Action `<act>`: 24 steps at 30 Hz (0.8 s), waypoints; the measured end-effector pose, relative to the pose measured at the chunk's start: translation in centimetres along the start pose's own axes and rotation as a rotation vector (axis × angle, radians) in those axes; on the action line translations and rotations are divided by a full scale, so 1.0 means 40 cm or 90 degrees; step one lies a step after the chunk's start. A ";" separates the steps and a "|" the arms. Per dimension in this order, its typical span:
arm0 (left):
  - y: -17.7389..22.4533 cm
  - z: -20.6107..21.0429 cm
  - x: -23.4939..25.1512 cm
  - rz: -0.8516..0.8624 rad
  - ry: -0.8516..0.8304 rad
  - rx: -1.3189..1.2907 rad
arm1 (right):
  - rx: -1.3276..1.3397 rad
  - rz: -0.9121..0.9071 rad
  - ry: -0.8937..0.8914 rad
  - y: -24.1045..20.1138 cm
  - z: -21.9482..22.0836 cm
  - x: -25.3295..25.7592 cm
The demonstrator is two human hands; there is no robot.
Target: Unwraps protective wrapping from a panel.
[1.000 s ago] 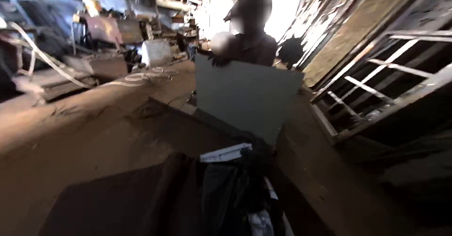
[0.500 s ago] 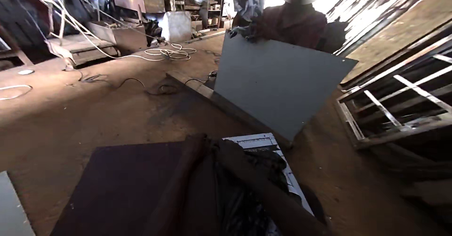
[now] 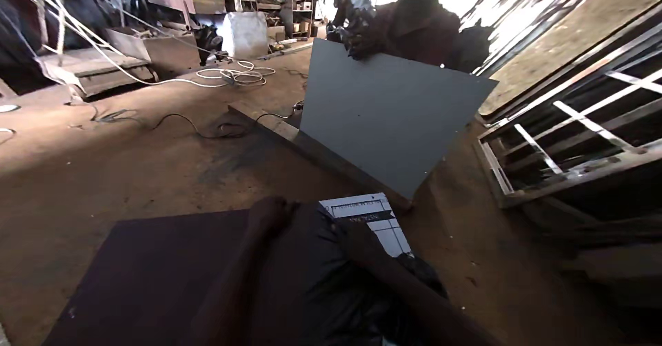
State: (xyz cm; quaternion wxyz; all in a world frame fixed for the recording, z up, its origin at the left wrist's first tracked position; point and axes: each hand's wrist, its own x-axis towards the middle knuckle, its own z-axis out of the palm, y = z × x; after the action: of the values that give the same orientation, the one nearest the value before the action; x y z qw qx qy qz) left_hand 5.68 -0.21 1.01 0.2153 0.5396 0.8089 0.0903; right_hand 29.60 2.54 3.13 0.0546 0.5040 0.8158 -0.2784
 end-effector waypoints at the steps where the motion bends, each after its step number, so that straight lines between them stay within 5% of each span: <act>1: -0.002 0.003 0.002 -0.007 -0.006 0.006 | 0.017 0.001 -0.008 0.006 0.001 -0.016; 9: 0.020 0.003 -0.014 -0.026 0.002 0.008 | 0.153 -0.019 0.061 0.096 0.025 -0.171; 16: 0.041 -0.014 -0.025 -0.020 -0.005 0.020 | 0.234 -0.046 0.265 0.176 0.076 -0.351; 24: 0.047 -0.024 -0.042 -0.004 0.014 0.059 | 0.202 -0.035 0.261 0.214 0.023 -0.336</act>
State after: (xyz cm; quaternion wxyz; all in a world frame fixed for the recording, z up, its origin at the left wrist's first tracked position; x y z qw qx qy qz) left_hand 7.36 -0.92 3.01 0.1814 0.5455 0.8162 0.0581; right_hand 43.25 -5.68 3.91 -0.1992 0.5295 0.7696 -0.2962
